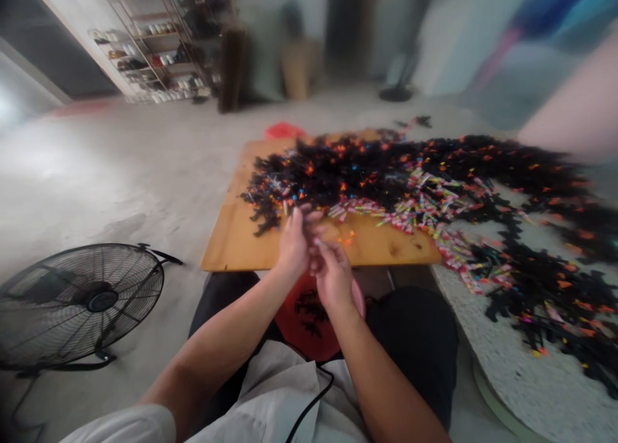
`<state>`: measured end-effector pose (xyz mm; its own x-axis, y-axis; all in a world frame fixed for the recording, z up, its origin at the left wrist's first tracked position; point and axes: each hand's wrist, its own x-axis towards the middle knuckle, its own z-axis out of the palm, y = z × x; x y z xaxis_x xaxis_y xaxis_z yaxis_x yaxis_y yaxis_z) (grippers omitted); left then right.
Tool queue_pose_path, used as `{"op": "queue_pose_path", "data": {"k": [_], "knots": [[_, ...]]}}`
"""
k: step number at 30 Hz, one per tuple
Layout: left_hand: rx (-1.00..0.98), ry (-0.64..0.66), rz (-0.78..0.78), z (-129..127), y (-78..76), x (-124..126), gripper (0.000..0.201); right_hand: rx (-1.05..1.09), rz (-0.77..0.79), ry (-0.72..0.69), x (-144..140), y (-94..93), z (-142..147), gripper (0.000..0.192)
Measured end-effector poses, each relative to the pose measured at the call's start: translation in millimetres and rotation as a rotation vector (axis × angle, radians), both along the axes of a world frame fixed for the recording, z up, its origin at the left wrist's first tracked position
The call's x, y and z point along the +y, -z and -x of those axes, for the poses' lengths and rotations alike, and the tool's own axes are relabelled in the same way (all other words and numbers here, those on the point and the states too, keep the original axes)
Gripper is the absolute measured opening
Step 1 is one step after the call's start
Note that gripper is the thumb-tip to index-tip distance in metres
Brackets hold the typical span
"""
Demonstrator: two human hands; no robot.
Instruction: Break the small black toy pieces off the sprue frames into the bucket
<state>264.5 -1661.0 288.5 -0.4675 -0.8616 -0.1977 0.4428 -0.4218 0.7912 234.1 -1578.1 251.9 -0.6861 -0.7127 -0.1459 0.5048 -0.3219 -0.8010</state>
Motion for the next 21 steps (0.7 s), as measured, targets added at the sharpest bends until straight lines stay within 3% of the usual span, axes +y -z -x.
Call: {"op": "queue_pose_path", "data": {"k": [8, 16, 21], "knots": [[-0.042, 0.0, 0.065, 0, 2.8, 2, 0.045, 0.043, 0.017, 0.052, 0, -0.2, -5, 0.036], [-0.024, -0.032, 0.051, 0, 2.1, 3, 0.041, 0.243, -0.124, 0.125, 3, 17.0, -6, 0.039], [0.001, -0.049, 0.037, 1, 5.0, 1, 0.04, 0.282, -0.142, 0.049, 4, 14.1, -6, 0.039]]}}
